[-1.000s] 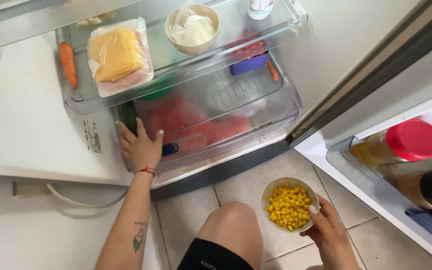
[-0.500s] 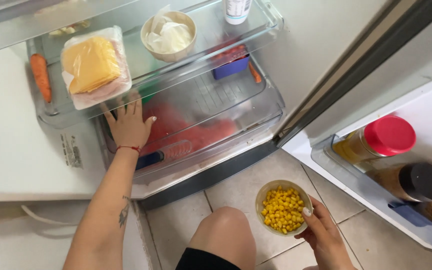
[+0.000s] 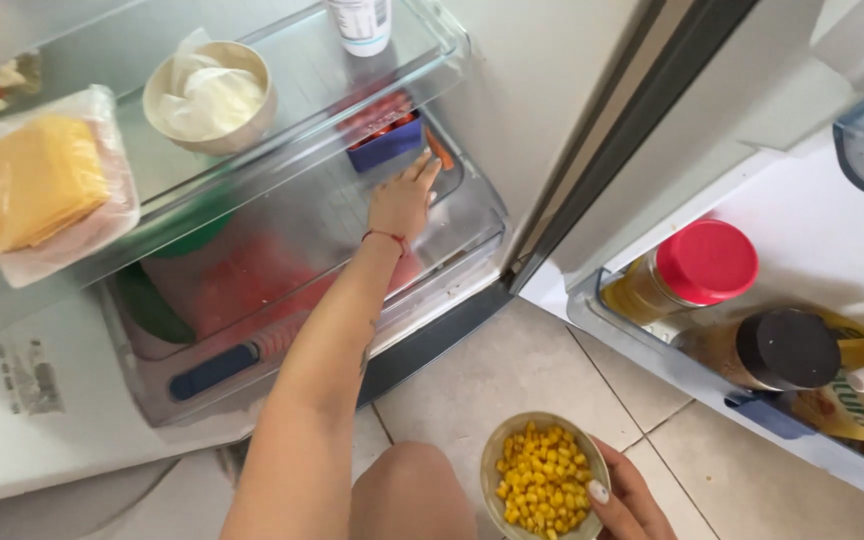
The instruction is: The person retrieves corn and a carrot from the refrigerator and places them on the counter. They then discard food scraps into a bin, wrap a white item in a plastic bag, and store it in a container inside the fridge. Finally, they wash a plate and add shredded carrots to it.
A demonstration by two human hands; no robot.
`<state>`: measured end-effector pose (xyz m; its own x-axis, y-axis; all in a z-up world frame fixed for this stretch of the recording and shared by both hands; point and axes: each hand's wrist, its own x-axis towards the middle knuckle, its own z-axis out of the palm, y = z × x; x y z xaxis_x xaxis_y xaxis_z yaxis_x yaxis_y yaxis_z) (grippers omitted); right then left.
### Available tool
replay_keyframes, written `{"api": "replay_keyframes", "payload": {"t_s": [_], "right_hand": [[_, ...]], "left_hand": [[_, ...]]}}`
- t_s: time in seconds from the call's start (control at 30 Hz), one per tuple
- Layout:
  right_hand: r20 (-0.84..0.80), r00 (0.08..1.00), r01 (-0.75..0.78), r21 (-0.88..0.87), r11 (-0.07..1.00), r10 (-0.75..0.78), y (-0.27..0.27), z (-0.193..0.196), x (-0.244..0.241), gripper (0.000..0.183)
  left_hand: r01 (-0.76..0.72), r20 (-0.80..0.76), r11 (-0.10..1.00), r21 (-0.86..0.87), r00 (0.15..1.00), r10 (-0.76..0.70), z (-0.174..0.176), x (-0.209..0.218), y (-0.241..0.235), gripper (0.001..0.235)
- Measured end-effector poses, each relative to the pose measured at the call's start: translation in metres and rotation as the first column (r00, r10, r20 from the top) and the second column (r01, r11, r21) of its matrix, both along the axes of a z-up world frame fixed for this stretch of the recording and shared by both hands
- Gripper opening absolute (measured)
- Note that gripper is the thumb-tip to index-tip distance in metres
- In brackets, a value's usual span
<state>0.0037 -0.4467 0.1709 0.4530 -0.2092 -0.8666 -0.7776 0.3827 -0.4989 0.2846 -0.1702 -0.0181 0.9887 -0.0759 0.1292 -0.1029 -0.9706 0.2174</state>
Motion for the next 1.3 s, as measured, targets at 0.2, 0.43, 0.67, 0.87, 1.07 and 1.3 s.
{"api": "replay_keyframes", "payload": {"t_s": [0.2, 0.43, 0.67, 0.87, 1.07, 1.3], "right_hand": [[0.155, 0.985, 0.084, -0.077, 0.993, -0.071, -0.056, -0.063, -0.017, 0.052], [-0.035, 0.999, -0.032, -0.145, 0.989, 0.028, -0.055, -0.045, -0.002, 0.045], [0.129, 0.989, -0.064, -0.085, 0.994, 0.075, -0.049, -0.047, -0.007, 0.053], [0.100, 0.992, -0.068, -0.030, 0.997, 0.071, -0.027, -0.025, 0.002, 0.050], [0.051, 0.991, -0.125, -0.009, 0.992, 0.125, -0.003, 0.002, -0.004, 0.047], [0.031, 0.954, -0.297, -0.062, 0.953, 0.299, -0.016, -0.031, -0.001, 0.049]], "left_hand": [[-0.055, -0.033, 0.971, 0.231, 0.997, 0.064, -0.003, 0.052, -0.026, 0.051], [0.036, 0.087, 0.923, 0.383, 0.993, -0.075, -0.011, 0.044, -0.015, 0.021], [0.203, 0.404, 0.978, -0.039, 0.899, -0.170, 0.061, -0.049, -0.004, 0.024], [0.293, 0.448, 0.954, 0.066, 0.846, -0.291, 0.154, -0.143, 0.003, 0.016], [-0.024, 0.436, 1.000, -0.001, 0.900, 0.022, 0.211, -0.076, 0.028, 0.040], [-0.322, 0.097, 0.911, -0.258, 0.930, 0.356, 0.187, 0.017, 0.023, 0.045]]}}
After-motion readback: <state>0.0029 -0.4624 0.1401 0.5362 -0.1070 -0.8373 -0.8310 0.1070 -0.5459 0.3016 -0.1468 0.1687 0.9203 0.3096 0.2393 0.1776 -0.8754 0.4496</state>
